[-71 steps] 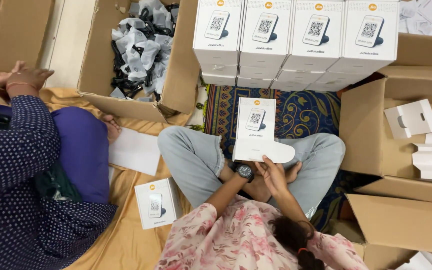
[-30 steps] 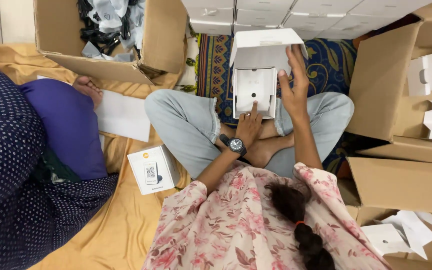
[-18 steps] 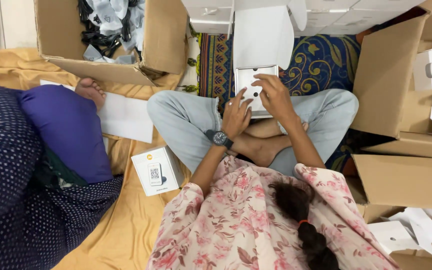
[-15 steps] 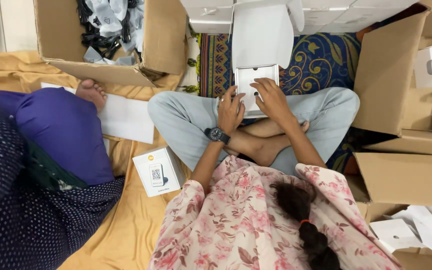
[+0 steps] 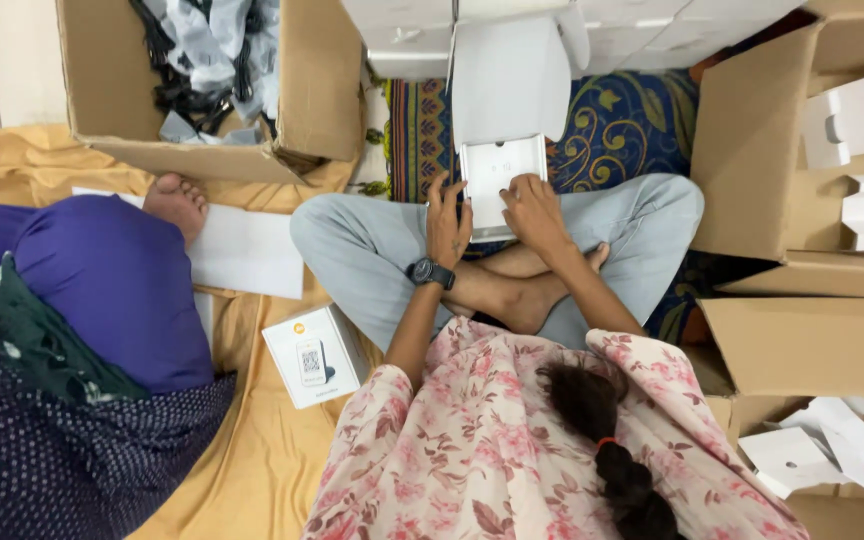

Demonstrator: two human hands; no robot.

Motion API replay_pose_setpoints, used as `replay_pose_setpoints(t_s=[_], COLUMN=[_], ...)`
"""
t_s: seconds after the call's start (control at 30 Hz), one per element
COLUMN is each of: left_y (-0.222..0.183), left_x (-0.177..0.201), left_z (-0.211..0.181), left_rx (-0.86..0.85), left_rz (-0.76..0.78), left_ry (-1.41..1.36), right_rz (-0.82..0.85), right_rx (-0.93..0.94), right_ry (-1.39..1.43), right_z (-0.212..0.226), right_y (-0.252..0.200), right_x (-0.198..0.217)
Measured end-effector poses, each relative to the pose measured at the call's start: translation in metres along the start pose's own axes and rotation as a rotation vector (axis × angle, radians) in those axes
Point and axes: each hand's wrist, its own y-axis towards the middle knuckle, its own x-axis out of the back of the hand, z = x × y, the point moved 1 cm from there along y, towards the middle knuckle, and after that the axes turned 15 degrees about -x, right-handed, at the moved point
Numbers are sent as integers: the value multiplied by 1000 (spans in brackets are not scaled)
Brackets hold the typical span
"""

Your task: The person unboxes small white electronic devices from multiple cardboard boxes and organizes them while sitting on the floor.

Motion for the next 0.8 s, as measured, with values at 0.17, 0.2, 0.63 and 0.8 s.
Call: replay_pose_setpoints(t_s=[0.17,0.2,0.63,0.8], left_y=[-1,1,-5,-12], left_x=[2,1,8,-16], left_z=[-4,-3,-27,-31], left_rx=[29,15,-183,-487], left_rz=[-44,-43,109,348], left_ry=[-44,-46,-12,131], right_rz=[14,1,-252,-502], right_rx=[3,-2,-143,-404], right_ry=[-68,-71,257,389], right_z=[9,10,6,-46], right_y=[2,2,-62,-115], right_x=[15,20,157,191])
